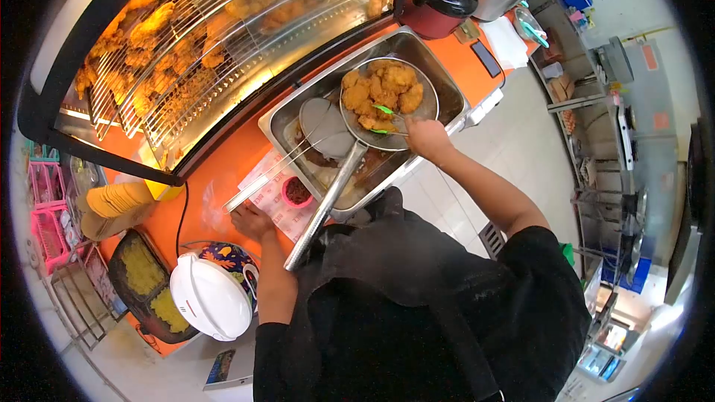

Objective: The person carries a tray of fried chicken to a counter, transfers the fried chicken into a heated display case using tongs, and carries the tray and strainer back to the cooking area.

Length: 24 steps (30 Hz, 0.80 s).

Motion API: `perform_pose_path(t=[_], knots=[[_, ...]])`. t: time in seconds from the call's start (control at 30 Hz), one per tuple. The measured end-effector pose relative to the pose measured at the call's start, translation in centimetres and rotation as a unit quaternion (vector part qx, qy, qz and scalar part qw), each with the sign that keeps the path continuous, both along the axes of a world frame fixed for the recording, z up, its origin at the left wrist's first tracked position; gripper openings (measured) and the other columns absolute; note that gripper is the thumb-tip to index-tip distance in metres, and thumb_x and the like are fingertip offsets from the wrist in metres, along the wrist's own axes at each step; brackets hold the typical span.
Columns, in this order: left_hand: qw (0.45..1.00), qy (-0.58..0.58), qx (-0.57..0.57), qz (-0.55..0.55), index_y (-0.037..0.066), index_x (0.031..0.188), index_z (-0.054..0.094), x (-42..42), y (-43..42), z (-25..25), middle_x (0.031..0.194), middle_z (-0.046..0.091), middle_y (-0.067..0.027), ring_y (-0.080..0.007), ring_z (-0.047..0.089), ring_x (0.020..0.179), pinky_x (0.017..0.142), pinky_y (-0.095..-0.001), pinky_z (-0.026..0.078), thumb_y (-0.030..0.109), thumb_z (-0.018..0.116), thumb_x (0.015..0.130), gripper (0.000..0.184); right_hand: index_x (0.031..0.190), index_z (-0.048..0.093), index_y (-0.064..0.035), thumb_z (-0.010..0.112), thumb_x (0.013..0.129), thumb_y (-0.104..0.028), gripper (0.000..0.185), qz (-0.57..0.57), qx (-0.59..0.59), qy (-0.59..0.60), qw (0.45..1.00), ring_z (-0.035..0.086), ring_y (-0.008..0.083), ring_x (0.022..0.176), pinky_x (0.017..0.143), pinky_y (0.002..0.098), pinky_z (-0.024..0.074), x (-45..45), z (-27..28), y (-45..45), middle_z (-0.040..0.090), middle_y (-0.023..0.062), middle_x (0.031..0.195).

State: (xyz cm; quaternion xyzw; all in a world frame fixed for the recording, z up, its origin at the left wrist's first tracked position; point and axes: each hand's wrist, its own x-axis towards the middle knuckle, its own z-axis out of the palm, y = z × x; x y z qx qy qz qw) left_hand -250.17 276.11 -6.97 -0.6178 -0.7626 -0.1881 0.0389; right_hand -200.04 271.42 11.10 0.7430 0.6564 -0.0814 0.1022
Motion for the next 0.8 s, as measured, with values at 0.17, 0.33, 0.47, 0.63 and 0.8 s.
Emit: perform_pose_path(t=[0.17,0.33,0.47,0.63,0.8], knots=[[1.0,0.005,-0.003,0.001,0.003,0.119,0.06,0.0,0.1,0.1,0.11,0.059,-0.024,-0.0443,0.056,0.095,0.081,-0.0571,0.045,0.04,0.042,0.106,0.043,0.114,0.061,-0.0019,0.058,0.091,-0.017,0.027,-0.006,-0.004,0.011,1.0,0.074,0.0355,0.076,0.063,0.0482,0.058,0.2,2.2,0.2,0.073,0.0167,0.088],[1.0,0.002,-0.001,-0.002,0.002,0.116,0.061,0.2,-0.1,0.3,0.106,0.06,-0.0237,-0.0443,0.057,0.093,0.079,-0.0568,0.046,0.039,0.044,0.106,0.042,0.113,0.06,-0.0031,0.06,0.091,-0.02,0.028,-0.054,-0.038,-0.015,0.998,0.074,0.0351,0.08,0.065,0.0474,0.0594,-0.5,0.9,0.4,0.073,0.0171,0.093],[0.999,0.022,0.04,-0.004,0.002,0.107,0.06,-0.3,-0.1,-0.4,0.103,0.06,-0.0229,-0.044,0.057,0.093,0.078,-0.0559,0.046,0.035,0.048,0.105,0.035,0.114,0.06,-0.0046,0.065,0.087,-0.021,0.031,-0.075,-0.003,-0.002,0.997,0.074,0.0352,0.082,0.069,0.0474,0.0598,-1.7,-0.6,0.7,0.073,0.0178,0.095],[0.997,0.031,0.078,-0.001,0.003,0.102,0.058,-0.7,-1.0,-2.3,0.104,0.06,-0.0218,-0.043,0.056,0.096,0.081,-0.0545,0.045,0.031,0.051,0.103,0.029,0.117,0.066,-0.0082,0.069,0.09,-0.036,0.038,-0.071,-0.026,0.03,0.997,0.072,0.0366,0.083,0.071,0.0497,0.0574,1.0,-1.1,1.0,0.073,0.0177,0.09],[0.999,-0.012,0.043,-0.009,0.003,0.101,0.058,0.5,-0.8,1.7,0.105,0.059,-0.0211,-0.0423,0.056,0.098,0.083,-0.0538,0.045,0.029,0.053,0.101,0.027,0.109,0.074,-0.0105,0.072,0.088,-0.041,0.037,-0.027,-0.013,0.13,0.991,0.07,0.0406,0.086,0.073,0.0511,0.0545,6.3,1.0,1.0,0.073,0.019,0.09]])
